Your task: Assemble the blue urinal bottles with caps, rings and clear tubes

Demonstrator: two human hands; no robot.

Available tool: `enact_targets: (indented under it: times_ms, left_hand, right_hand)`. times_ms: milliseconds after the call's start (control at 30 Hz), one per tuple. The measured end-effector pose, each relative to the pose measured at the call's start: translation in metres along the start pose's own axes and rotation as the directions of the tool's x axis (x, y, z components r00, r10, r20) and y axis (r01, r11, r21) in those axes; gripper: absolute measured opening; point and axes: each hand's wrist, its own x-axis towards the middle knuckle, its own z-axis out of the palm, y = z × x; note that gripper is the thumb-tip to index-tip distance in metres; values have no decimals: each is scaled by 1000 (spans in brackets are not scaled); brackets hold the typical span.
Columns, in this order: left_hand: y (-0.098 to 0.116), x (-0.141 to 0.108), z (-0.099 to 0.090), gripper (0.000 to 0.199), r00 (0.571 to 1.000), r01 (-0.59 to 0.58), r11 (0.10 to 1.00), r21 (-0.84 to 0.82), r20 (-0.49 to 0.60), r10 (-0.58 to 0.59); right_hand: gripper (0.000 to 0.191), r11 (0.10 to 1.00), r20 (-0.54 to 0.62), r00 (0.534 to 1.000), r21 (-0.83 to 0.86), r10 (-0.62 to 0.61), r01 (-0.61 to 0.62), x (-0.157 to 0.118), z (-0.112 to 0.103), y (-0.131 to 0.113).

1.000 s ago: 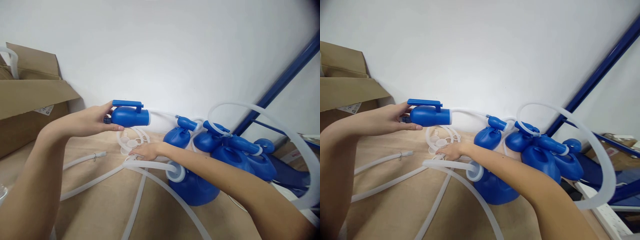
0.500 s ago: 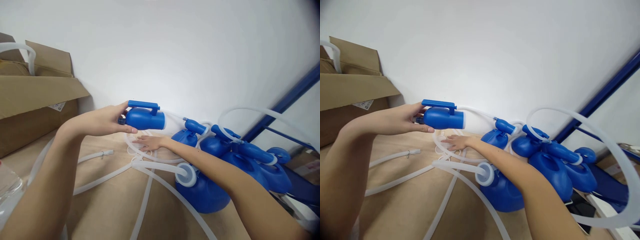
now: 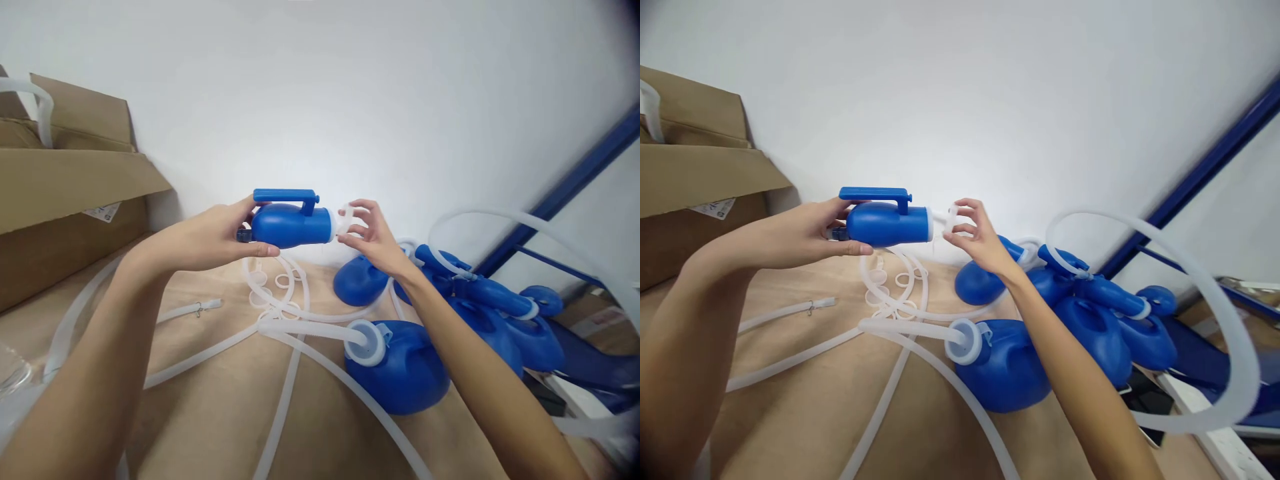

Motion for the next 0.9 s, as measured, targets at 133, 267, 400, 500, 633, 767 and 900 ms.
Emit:
enact_targets:
  times_ms: [133,267,400,500,633,767,900]
  left_hand:
    - [19,8,21,70,997,-65,997,36,-33,66]
    - [44,9,44,56,982,-184,978,97,-28,188]
    - [61,4,56,61,975,-221,971,86,-16,223]
    - [68,2,65,58,978,-206,978,13,23,206]
    - [74,2,79,62,962,-271,961,56,-25,273]
    - [74,-5,86,65,898,-391,885,251,-107,427]
    - [67,-17,83,66,844,-426,784,451,-114,524]
  right_hand:
    - [58,994,-13,1000,108,-7,8,-53,-15,-34]
    - [57,994,-117,993,108,18,-5,-90,-7,-40]
    - [49,981,-80,997,192,-18,33,-102,-5,-40]
    - [42,968,-36,999,247,-26,34,-105,0,-46]
    - [39,960,-192,978,248,-87,134,-107,17,-56]
    - [62,966,-257,955,167,-148,195,-108,30,-62]
    - [92,955,-222,965,227,-141,192,-109,33,-67]
